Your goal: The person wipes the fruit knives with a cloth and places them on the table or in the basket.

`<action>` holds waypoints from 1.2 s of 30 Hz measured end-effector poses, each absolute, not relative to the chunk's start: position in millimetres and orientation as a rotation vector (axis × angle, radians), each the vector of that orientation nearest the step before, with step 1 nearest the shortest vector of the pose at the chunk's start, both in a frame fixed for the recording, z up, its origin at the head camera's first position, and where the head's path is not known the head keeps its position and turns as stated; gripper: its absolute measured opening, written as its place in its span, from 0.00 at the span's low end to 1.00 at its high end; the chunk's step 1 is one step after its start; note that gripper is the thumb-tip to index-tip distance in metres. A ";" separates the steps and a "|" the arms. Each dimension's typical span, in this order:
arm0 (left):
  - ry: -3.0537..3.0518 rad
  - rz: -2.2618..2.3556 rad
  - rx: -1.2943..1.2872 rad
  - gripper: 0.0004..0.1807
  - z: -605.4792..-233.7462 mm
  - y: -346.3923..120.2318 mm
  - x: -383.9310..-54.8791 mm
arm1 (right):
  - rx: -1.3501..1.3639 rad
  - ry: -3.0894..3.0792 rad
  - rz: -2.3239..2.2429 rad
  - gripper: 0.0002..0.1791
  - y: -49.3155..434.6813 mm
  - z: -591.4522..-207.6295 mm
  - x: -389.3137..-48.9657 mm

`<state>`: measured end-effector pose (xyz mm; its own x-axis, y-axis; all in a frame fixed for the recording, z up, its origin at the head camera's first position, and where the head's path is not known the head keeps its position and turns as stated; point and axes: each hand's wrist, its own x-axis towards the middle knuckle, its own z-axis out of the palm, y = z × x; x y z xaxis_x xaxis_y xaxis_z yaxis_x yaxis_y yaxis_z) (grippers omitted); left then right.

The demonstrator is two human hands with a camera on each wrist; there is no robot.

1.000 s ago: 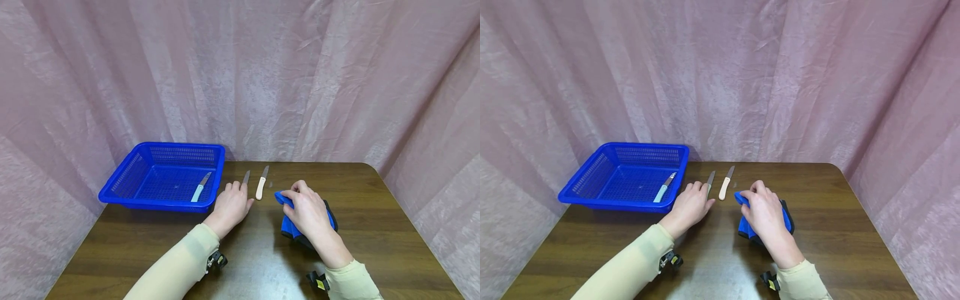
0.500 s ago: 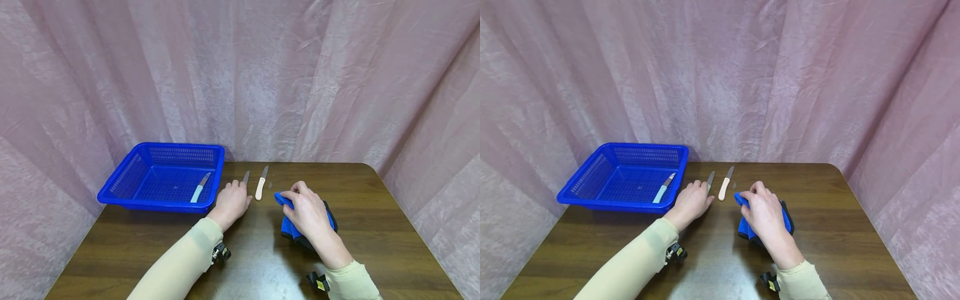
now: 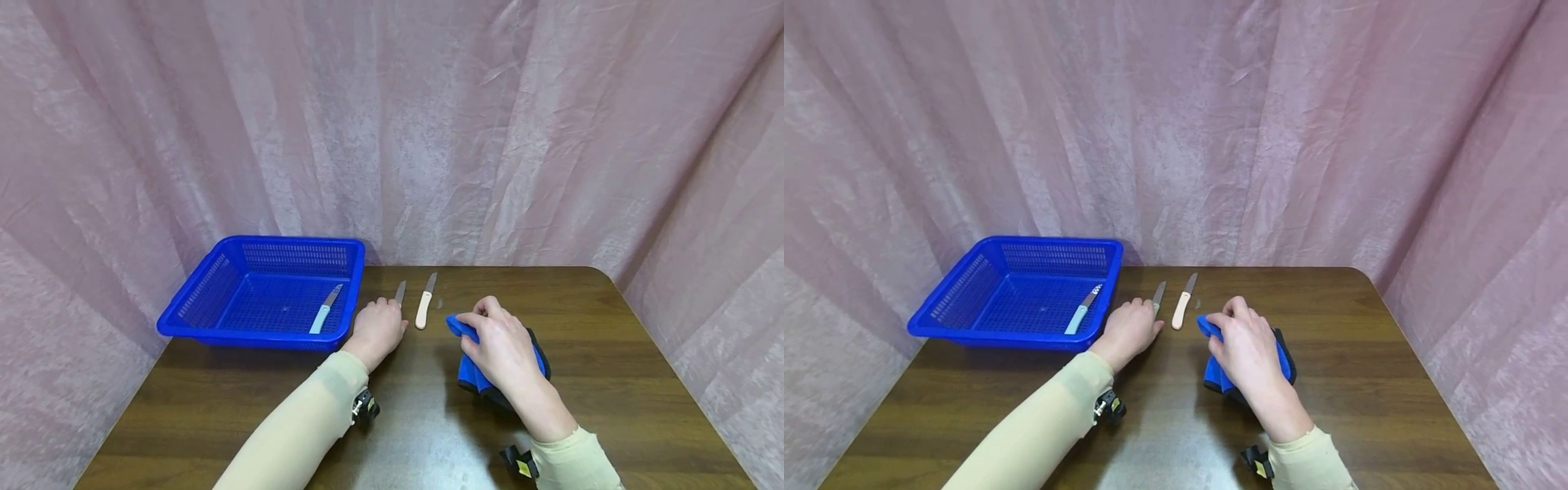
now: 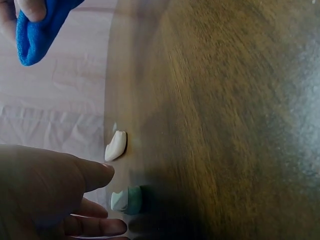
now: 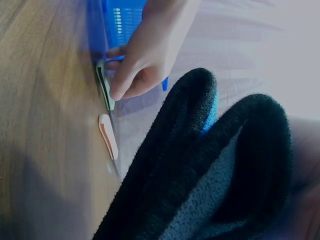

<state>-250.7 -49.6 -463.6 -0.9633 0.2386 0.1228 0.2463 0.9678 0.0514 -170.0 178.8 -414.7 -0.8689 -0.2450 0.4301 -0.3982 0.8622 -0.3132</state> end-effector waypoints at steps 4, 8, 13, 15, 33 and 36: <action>-3.007 -0.071 -0.366 0.24 -465.3 -48.0 -253.6 | 0.480 -2.647 0.558 0.18 178.9 -415.1 -169.5; -3.025 -0.052 -0.356 0.25 -465.3 -45.3 -254.9 | 0.483 -2.644 0.556 0.18 178.6 -414.7 -169.4; -3.031 -0.038 -0.339 0.25 -464.7 -43.0 -256.1 | 0.485 -2.650 0.554 0.18 178.8 -413.8 -169.3; -3.024 -0.030 -0.335 0.25 -464.6 -42.7 -257.3 | 0.488 -2.648 0.555 0.18 178.9 -413.6 -169.3; -3.009 -0.035 -0.292 0.16 -469.9 -45.8 -269.9 | 0.488 -2.650 0.545 0.18 178.7 -414.4 -169.7; -2.992 -0.023 -0.307 0.09 -471.1 -46.2 -270.4 | 0.488 -2.653 0.544 0.18 178.8 -414.0 -169.6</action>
<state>-270.4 -46.2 -471.1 -0.9704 0.2012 0.1338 0.2032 0.9791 0.0017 -169.6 178.8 -414.0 -0.8647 -0.2539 0.4335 -0.4039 0.8643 -0.2996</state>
